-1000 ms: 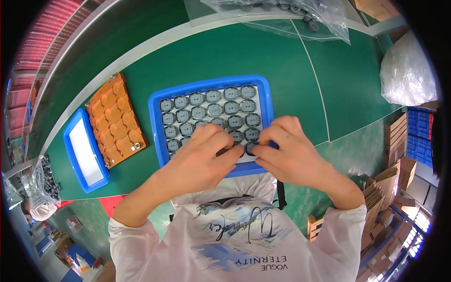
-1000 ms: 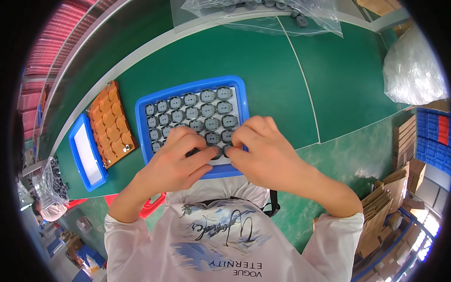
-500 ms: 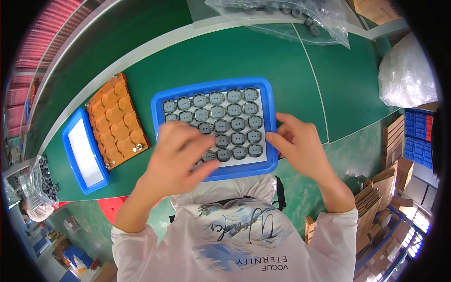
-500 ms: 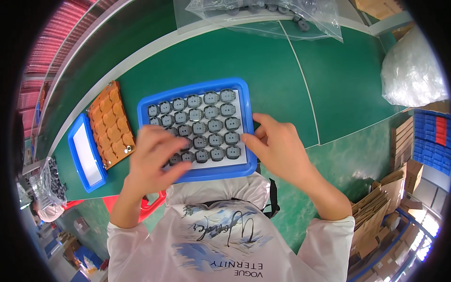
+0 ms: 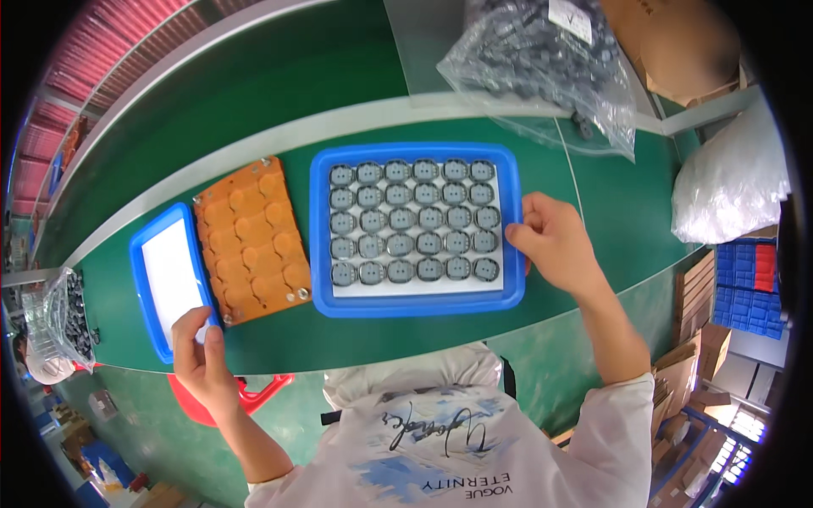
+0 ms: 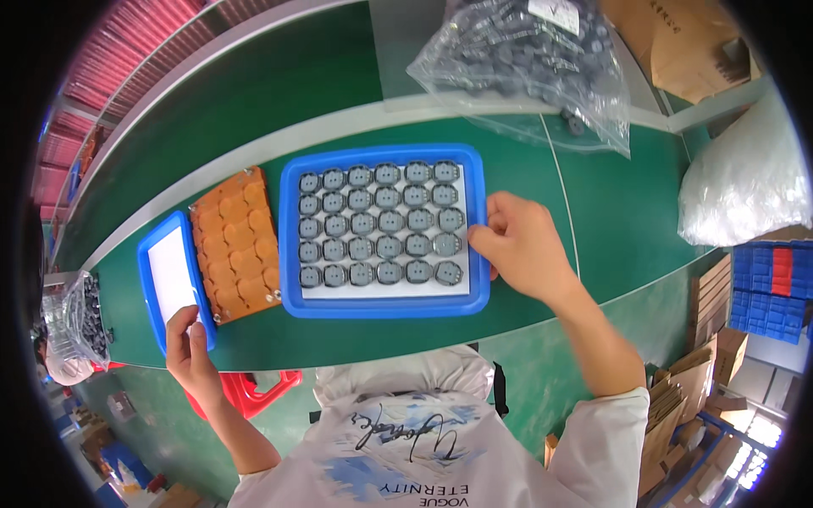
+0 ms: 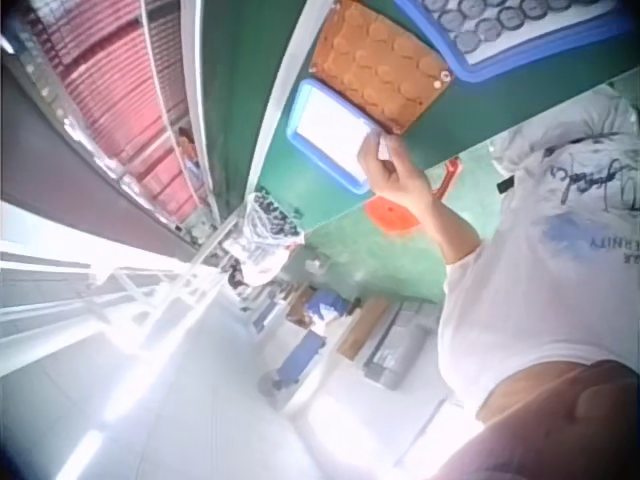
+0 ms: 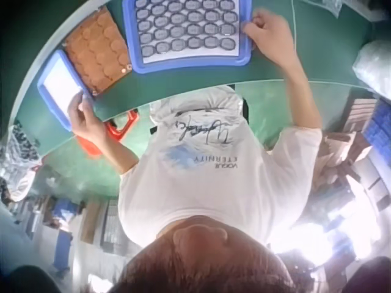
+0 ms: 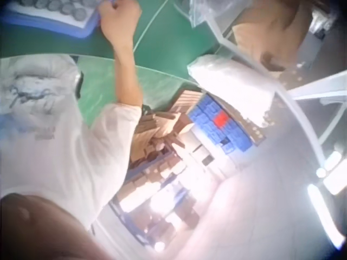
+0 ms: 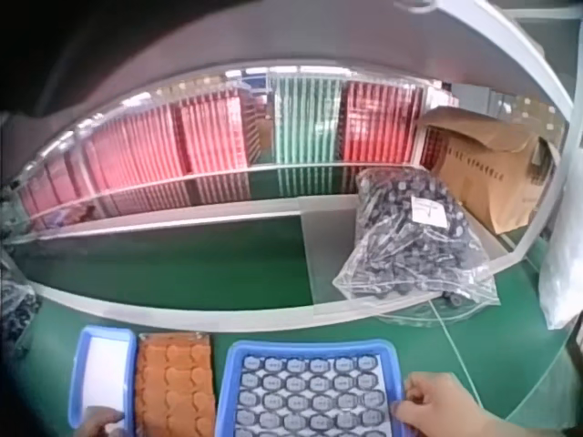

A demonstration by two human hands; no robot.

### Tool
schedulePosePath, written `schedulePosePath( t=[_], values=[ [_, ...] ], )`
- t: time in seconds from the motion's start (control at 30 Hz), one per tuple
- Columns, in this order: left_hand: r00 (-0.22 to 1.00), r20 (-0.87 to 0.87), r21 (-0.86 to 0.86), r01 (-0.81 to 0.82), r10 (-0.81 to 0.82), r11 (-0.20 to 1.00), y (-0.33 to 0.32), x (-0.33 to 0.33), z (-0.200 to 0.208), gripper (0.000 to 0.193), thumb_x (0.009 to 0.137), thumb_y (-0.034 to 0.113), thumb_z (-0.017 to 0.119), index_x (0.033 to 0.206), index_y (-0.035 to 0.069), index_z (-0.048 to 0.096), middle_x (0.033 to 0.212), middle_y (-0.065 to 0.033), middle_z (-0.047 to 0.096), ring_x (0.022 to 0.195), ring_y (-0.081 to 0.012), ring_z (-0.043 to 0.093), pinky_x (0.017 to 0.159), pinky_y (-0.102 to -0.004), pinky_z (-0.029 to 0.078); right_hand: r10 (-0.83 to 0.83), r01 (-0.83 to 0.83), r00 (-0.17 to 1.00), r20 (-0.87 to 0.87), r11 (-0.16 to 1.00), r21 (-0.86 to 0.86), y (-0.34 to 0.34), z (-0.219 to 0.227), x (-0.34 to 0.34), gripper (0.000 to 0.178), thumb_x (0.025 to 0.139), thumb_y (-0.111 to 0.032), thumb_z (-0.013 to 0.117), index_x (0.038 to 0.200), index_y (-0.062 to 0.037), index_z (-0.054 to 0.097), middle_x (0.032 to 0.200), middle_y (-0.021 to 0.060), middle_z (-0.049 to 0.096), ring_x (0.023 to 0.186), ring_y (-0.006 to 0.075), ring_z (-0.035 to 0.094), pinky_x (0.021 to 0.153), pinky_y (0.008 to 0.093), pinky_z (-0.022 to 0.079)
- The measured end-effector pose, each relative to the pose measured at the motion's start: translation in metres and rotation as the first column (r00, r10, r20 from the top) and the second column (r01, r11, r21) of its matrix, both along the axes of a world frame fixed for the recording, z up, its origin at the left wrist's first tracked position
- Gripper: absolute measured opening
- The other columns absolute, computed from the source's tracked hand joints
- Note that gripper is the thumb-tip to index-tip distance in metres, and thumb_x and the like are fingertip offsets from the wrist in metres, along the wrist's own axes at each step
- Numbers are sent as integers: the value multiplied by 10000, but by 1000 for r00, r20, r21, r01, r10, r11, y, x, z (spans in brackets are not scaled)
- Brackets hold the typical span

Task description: Placing small electronic components into a blue sorting tray and then into a wooden assembly jig on a production floor.

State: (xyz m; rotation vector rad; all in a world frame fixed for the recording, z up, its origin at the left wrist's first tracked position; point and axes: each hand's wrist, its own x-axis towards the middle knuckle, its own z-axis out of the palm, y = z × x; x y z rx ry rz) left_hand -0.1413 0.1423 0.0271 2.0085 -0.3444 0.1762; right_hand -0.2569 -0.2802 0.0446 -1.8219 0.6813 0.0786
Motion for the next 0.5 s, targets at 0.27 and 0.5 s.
schedulePosePath(
  t=[0.27,0.5],
  values=[
    [997,73,252,-46,29,967,32,12,18,346,846,-28,590,1179,-92,660,1243,-221,670,1182,-355,627,1049,-426,463,162,-163,966,204,987,-12,-20,-3,171,161,873,-108,649,913,45,620,740,83,648,598,166,642,506,308,517],
    [971,-54,544,224,-232,809,-48,5,-4,607,780,148,807,1339,29,600,1553,-226,411,1469,-481,292,1165,-550,300,166,-161,960,228,986,-37,-24,-51,321,222,838,-133,645,852,88,636,757,166,684,582,243,693,504,353,575]
  ],
)
